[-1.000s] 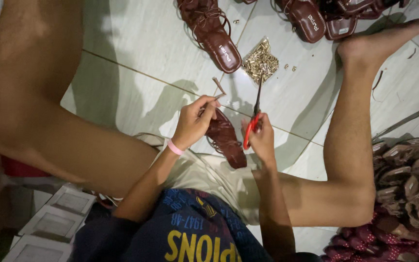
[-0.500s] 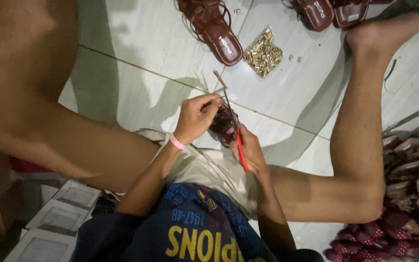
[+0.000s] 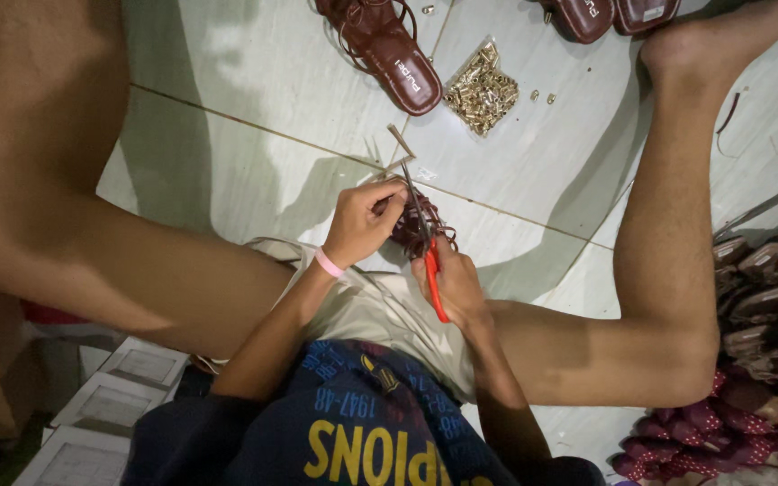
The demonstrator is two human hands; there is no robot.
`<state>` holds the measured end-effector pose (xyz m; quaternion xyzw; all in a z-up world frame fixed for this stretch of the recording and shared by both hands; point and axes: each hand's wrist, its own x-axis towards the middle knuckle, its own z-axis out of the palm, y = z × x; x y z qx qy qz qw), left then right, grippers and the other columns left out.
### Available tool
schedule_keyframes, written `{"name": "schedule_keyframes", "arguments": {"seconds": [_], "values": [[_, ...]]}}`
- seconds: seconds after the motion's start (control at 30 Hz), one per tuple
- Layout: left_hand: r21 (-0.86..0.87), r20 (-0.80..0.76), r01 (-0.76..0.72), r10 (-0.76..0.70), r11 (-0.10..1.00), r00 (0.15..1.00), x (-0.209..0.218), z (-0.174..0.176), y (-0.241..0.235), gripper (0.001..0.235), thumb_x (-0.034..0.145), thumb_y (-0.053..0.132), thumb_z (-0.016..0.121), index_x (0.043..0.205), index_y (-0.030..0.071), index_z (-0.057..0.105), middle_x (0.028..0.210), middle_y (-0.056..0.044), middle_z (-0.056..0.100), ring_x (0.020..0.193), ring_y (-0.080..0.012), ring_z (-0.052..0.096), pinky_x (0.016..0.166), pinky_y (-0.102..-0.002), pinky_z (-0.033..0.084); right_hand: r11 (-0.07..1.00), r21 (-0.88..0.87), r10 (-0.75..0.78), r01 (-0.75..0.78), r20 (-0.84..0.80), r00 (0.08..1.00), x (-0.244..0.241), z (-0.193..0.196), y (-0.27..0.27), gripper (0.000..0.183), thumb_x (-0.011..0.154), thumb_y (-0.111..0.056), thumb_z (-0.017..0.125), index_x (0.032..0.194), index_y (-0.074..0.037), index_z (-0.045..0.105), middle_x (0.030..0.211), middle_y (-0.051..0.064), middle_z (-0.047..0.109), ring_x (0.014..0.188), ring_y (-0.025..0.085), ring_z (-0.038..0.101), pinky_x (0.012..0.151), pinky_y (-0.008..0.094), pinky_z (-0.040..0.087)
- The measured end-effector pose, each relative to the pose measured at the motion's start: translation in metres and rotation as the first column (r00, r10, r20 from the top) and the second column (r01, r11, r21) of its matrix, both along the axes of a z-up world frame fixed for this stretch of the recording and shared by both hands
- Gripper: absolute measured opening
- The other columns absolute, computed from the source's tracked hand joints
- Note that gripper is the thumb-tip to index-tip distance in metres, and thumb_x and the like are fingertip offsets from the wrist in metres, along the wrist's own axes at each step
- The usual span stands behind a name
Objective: The person sits on the floor and uses red-handled scissors to cut a thin strip of material. They then thread the strip through a brown sandal and attach a small metal piece to secure it. The person repeats this process for multiple sandals, cutting strips and attaching metal pieces.
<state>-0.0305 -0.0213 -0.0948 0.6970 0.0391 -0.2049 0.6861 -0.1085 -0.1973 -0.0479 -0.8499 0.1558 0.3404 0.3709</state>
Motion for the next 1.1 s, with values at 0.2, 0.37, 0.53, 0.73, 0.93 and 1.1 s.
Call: {"name": "schedule_keyframes", "arguments": {"seconds": [0.2,0.37,0.53,0.73,0.93,1.1], "values": [[0.019,-0.05,0.027,-0.026,0.999,0.998,-0.006,-0.014,-0.006,0.015,0.098,0.007,0.065,0.104,-0.004,0.073,0.082,-0.005,0.071,0.066,-0.0039,0.053,0.056,-0.024,0.045,1.0,-0.014,-0.02,0.02,0.015,1.0,-0.013,-0.013,-0.002,0.026,0.096,-0.026,0.062,0.105,-0.002,0.058,0.079,0.028,0.068,0.081,0.05,0.066,0.067,0.055,0.05],[-0.011,-0.07,0.036,-0.036,0.999,0.997,-0.006,-0.021,-0.009,0.015,0.099,0.008,0.064,0.104,-0.004,0.073,0.084,-0.004,0.073,0.068,-0.0025,0.058,0.059,-0.022,0.048,0.995,0.067,-0.076,0.074,0.021,0.997,-0.018,-0.024,-0.003,0.026,0.098,-0.027,0.057,0.103,-0.002,0.061,0.084,0.027,0.068,0.084,0.049,0.067,0.07,0.051,0.053],[0.026,-0.053,0.034,-0.033,0.999,0.998,-0.008,-0.028,-0.01,0.015,0.097,0.007,0.065,0.104,-0.004,0.073,0.084,-0.004,0.073,0.067,-0.0033,0.057,0.057,-0.023,0.047,0.992,0.056,-0.115,0.117,-0.024,0.993,-0.019,-0.027,-0.002,0.036,0.1,-0.036,0.062,0.096,-0.001,0.064,0.078,0.022,0.067,0.075,0.039,0.066,0.068,0.046,0.052],[0.075,-0.023,0.047,-0.045,0.996,0.999,-0.006,-0.032,-0.012,0.016,0.096,0.009,0.064,0.102,-0.002,0.074,0.08,-0.007,0.073,0.062,-0.006,0.055,0.056,-0.025,0.045,0.976,0.109,-0.186,0.191,-0.047,0.981,-0.018,-0.03,0.001,0.039,0.101,-0.036,0.061,0.089,0.0,0.066,0.069,0.016,0.06,0.062,0.025,0.055,0.062,0.04,0.048],[0.174,-0.032,0.065,-0.061,0.983,0.998,-0.003,-0.03,-0.012,0.016,0.094,0.011,0.063,0.098,0.0,0.074,0.073,-0.01,0.071,0.056,-0.0094,0.056,0.053,-0.027,0.044,0.977,0.11,-0.182,0.185,-0.036,0.983,-0.023,-0.038,0.003,0.036,0.103,-0.033,0.058,0.091,0.0,0.067,0.068,0.016,0.06,0.062,0.024,0.055,0.062,0.04,0.047],[0.207,-0.036,0.067,-0.061,0.976,0.997,-0.001,-0.031,-0.014,0.015,0.094,0.011,0.064,0.097,0.001,0.075,0.077,-0.01,0.074,0.056,-0.013,0.061,0.053,-0.028,0.046,0.983,0.111,-0.146,0.143,0.018,0.989,-0.024,-0.049,-0.001,0.037,0.104,-0.032,0.058,0.092,0.002,0.066,0.071,0.015,0.061,0.064,0.022,0.056,0.064,0.039,0.048]]}}
